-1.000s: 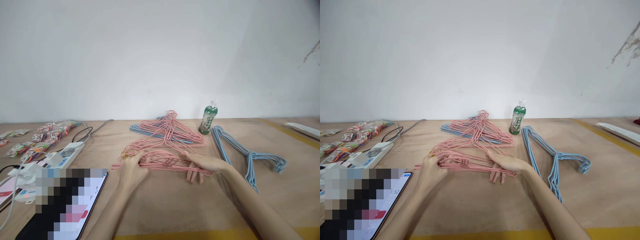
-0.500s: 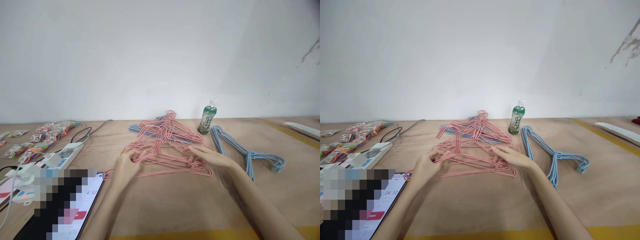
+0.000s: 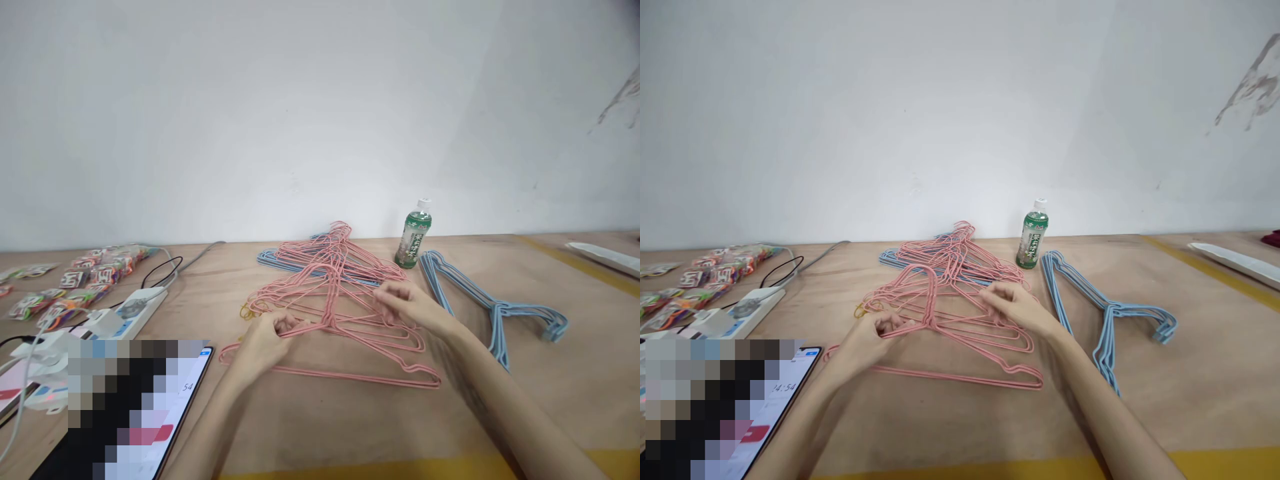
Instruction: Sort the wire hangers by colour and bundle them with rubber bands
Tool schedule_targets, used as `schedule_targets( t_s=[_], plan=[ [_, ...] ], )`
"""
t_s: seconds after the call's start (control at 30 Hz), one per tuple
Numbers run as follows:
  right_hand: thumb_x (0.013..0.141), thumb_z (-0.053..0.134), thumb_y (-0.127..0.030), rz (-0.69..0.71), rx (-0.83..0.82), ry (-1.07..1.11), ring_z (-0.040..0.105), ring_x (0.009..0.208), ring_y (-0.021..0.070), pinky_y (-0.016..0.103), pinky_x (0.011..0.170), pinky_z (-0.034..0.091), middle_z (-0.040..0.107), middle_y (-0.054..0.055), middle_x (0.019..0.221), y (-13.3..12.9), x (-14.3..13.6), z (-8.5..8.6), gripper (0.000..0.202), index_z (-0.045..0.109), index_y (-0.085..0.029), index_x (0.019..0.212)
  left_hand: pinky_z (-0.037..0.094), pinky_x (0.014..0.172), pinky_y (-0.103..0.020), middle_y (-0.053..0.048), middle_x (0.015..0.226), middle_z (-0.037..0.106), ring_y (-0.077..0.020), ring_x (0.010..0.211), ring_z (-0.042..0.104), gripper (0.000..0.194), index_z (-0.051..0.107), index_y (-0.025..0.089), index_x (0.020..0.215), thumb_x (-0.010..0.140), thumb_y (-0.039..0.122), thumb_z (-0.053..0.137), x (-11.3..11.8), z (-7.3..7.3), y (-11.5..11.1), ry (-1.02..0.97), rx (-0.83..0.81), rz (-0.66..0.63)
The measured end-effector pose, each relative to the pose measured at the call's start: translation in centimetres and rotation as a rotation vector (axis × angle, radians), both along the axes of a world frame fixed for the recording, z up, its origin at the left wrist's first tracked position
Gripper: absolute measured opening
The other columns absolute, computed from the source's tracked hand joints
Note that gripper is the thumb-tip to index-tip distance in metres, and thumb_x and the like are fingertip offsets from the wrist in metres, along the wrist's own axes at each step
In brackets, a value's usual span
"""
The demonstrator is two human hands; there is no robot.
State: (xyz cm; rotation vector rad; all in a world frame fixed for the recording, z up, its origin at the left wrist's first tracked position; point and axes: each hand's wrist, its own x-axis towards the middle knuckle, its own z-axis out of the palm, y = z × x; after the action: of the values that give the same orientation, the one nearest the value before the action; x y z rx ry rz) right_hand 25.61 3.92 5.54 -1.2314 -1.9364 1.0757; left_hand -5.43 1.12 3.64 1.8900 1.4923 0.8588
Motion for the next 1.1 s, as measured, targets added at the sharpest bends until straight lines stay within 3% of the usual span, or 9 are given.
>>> schedule_targets(
  t_s=[0.1,0.17,0.23,0.33,0.47,0.67,0.9,1.1],
  plan=[
    [0.089,0.048,-0.052,-0.347,0.493,-0.197,0.058,0.085,0.023,0.035,0.075,0.044,0.064,0.01,0.093,1.3,0.8,-1.4,0.038,0.063,-0.018,0.094,0.03,0.05,-0.023,0.005,0.053,0.05,-0.0111,0.051,0.042,0.026,0.065,0.019,0.071,0.073,0.045,0.063,0.0,-0.1,0.1,0.048,0.0,0.015],
    [0.089,0.049,-0.049,-0.37,0.647,-0.44,0.054,0.101,0.0281,0.04,0.087,0.04,0.062,0.013,0.108,2.0,1.4,-2.6,0.035,0.065,-0.019,0.1,0.028,0.05,-0.023,0.006,0.052,0.047,-0.0109,0.051,0.04,0.028,0.065,0.018,0.073,0.074,0.046,0.062,0.0,-0.2,0.2,0.057,0.002,0.022],
    [0.092,0.045,-0.046,-0.316,0.62,-0.609,0.054,0.103,0.0292,0.042,0.088,0.038,0.063,0.013,0.108,2.5,1.9,-3.6,0.034,0.066,-0.019,0.097,0.028,0.05,-0.023,0.006,0.052,0.046,-0.0111,0.051,0.04,0.028,0.066,0.018,0.075,0.074,0.046,0.061,0.1,-0.2,0.2,0.055,-0.006,0.023],
    [0.095,0.038,-0.039,-0.288,0.543,-0.683,0.057,0.098,0.028,0.04,0.082,0.037,0.066,0.011,0.098,2.9,2.0,-4.3,0.035,0.065,-0.019,0.086,0.027,0.05,-0.023,0.006,0.052,0.045,-0.0112,0.051,0.04,0.029,0.067,0.018,0.077,0.074,0.047,0.062,0.0,-0.3,0.3,0.061,-0.014,0.028],
    [0.095,0.037,-0.038,-0.315,0.538,-0.639,0.058,0.095,0.0257,0.034,0.077,0.035,0.067,0.01,0.094,2.7,1.8,-3.6,0.033,0.062,-0.02,0.083,0.027,0.05,-0.023,0.006,0.05,0.042,-0.011,0.049,0.038,0.029,0.067,0.019,0.076,0.073,0.047,0.062,-0.2,-0.6,0.5,0.063,0.019,0.051],
    [0.094,0.034,-0.045,-0.326,0.439,-0.557,0.052,0.059,0.0182,0.028,0.058,0.032,0.06,0.004,0.062,2.4,2.0,-2.6,0.042,0.055,-0.021,0.066,0.027,0.049,-0.023,0.006,0.049,0.043,-0.011,0.048,0.038,0.023,0.066,0.02,0.073,0.074,0.042,0.06,-0.4,-0.8,0.8,0.054,0.041,0.067],
    [0.089,0.041,-0.047,-0.229,0.362,-0.513,0.042,0.053,0.014,0.026,0.054,0.025,0.054,0.0,0.055,2.0,1.0,-3.0,0.043,0.05,-0.02,0.056,0.032,0.049,-0.024,0.002,0.054,0.058,-0.0131,0.05,0.047,0.022,0.068,0.02,0.074,0.069,0.039,0.06,-0.3,-0.7,0.6,0.03,0.055,0.072],
    [0.089,0.039,-0.051,-0.244,0.38,-0.429,0.04,0.054,0.0139,0.026,0.055,0.028,0.051,0.0,0.055,1.5,-0.1,-3.0,0.045,0.049,-0.02,0.058,0.031,0.048,-0.024,0.003,0.052,0.056,-0.0127,0.049,0.047,0.024,0.068,0.02,0.073,0.071,0.043,0.06,-0.2,-0.8,0.5,0.042,0.062,0.075]
  ],
)
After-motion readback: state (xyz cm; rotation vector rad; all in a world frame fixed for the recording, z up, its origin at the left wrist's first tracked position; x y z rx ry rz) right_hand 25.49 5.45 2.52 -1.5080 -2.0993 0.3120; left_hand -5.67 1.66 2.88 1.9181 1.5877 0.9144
